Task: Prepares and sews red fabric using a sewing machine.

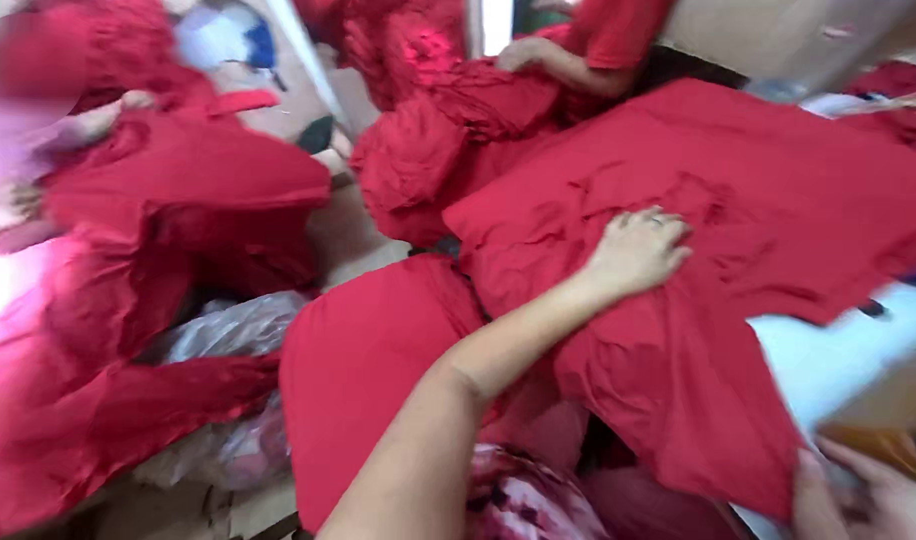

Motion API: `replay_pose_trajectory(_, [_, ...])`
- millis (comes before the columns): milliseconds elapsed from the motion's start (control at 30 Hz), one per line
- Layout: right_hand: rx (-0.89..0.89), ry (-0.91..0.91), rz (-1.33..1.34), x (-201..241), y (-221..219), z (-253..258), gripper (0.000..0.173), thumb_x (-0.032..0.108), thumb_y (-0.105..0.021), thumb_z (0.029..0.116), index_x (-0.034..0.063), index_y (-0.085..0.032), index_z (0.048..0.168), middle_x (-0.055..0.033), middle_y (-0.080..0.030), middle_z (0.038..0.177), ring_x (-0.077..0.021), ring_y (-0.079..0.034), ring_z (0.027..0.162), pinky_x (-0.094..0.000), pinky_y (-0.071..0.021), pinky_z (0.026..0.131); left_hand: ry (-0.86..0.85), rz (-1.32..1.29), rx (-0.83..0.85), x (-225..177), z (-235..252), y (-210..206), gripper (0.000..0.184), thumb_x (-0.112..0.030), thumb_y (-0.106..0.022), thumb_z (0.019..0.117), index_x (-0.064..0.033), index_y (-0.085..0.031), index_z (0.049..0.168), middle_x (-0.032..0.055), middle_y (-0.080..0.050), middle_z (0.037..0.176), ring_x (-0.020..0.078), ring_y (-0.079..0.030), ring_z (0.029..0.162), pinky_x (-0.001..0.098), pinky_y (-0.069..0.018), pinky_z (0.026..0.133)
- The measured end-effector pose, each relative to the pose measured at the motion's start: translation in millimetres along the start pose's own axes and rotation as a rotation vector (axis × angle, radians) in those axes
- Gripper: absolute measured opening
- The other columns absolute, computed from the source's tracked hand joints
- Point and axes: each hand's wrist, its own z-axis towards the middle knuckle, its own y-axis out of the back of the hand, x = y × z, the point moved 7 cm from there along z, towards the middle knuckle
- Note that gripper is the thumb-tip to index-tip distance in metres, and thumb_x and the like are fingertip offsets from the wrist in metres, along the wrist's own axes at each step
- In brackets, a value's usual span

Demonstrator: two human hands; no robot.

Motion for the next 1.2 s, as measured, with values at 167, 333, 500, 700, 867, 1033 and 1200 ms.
replay_pose_trajectory(167, [-0.17,-0.032,-0.029,25,6,-2,0.025,0.015,-0.061,0.0977,-0.0088,-0.07,0.1,-0.0224,-0.067,0.094,-0.0142,-0.059,0.074,-0.0208,-0.0485,0.065,-0.092,-0.038,-0.114,1,1,-2,0.036,-0.025,-0.051,0.1053,-0.0066,-0.067,0.132,0.0117,-0.061,0.143,0.0336,-0.046,0.143,0.0584,-0.0314,0.117])
replay_pose_trajectory(333, [0.013,-0.032,0.063,42,-31,1,0.023,0.023,-0.062,0.0983,0.0042,-0.076,0.102,-0.0117,-0.073,0.098,-0.0165,-0.068,0.082,-0.03,-0.0568,0.072,-0.105,-0.04,-0.115,6,2,-6,0.038,-0.027,-0.047,0.1061,-0.0061,-0.065,0.132,0.0144,-0.06,0.145,0.0363,-0.044,0.144,0.0601,-0.0282,0.118])
replay_pose_trajectory(500, [0.012,0.055,0.071,57,-44,42,0.02,0.022,-0.063,0.0968,0.0064,-0.077,0.098,-0.0092,-0.074,0.102,-0.0258,-0.069,0.102,-0.0429,-0.0543,0.091,-0.12,-0.05,-0.138,7,2,-5,0.039,-0.028,-0.046,0.106,-0.0055,-0.066,0.131,0.0146,-0.061,0.143,0.0364,-0.045,0.144,0.0607,-0.0283,0.118])
replay_pose_trajectory(700, [0.555,-0.421,0.458,27,-98,110,0.035,0.028,-0.048,0.1091,0.003,-0.061,0.13,-0.0145,-0.065,0.115,-0.0212,-0.065,0.094,-0.04,-0.0535,0.083,-0.14,-0.053,-0.155,5,3,-5,0.039,-0.028,-0.044,0.1069,-0.0058,-0.067,0.13,0.0134,-0.062,0.142,0.0358,-0.047,0.143,0.0608,-0.0276,0.118])
replay_pose_trajectory(867, [0.688,-0.385,0.434,33,-96,113,0.028,0.023,-0.065,0.1014,0.0031,-0.063,0.121,-0.0088,-0.068,0.092,-0.0153,-0.063,0.078,-0.0356,-0.0538,0.075,-0.147,-0.447,-0.228,18,2,9,0.044,-0.02,-0.033,0.1095,0.0044,-0.061,0.132,0.0195,-0.062,0.136,0.0273,-0.054,0.134,0.046,-0.0367,0.116])
replay_pose_trajectory(1033, [0.32,-0.103,0.291,63,-67,70,0.023,0.025,-0.066,0.0974,0.0048,-0.069,0.109,-0.0069,-0.068,0.089,-0.0135,-0.064,0.074,-0.0311,-0.0549,0.066,0.04,-1.125,-0.434,56,-20,36,0.029,-0.012,-0.037,0.1062,-0.0006,-0.05,0.129,0.0058,-0.062,0.128,0.0124,-0.061,0.118,0.0337,-0.0509,0.102])
replay_pose_trajectory(1200, [0.223,0.005,0.305,92,-74,27,0.032,0.034,-0.073,0.0922,0.0043,-0.071,0.104,-0.0086,-0.07,0.091,-0.0118,-0.063,0.073,-0.0251,-0.0532,0.065,-0.143,-0.627,-0.241,41,-97,67,0.025,-0.017,-0.054,0.103,0.0006,-0.059,0.12,0.0017,-0.067,0.106,0.0048,-0.065,0.095,0.028,-0.055,0.087])
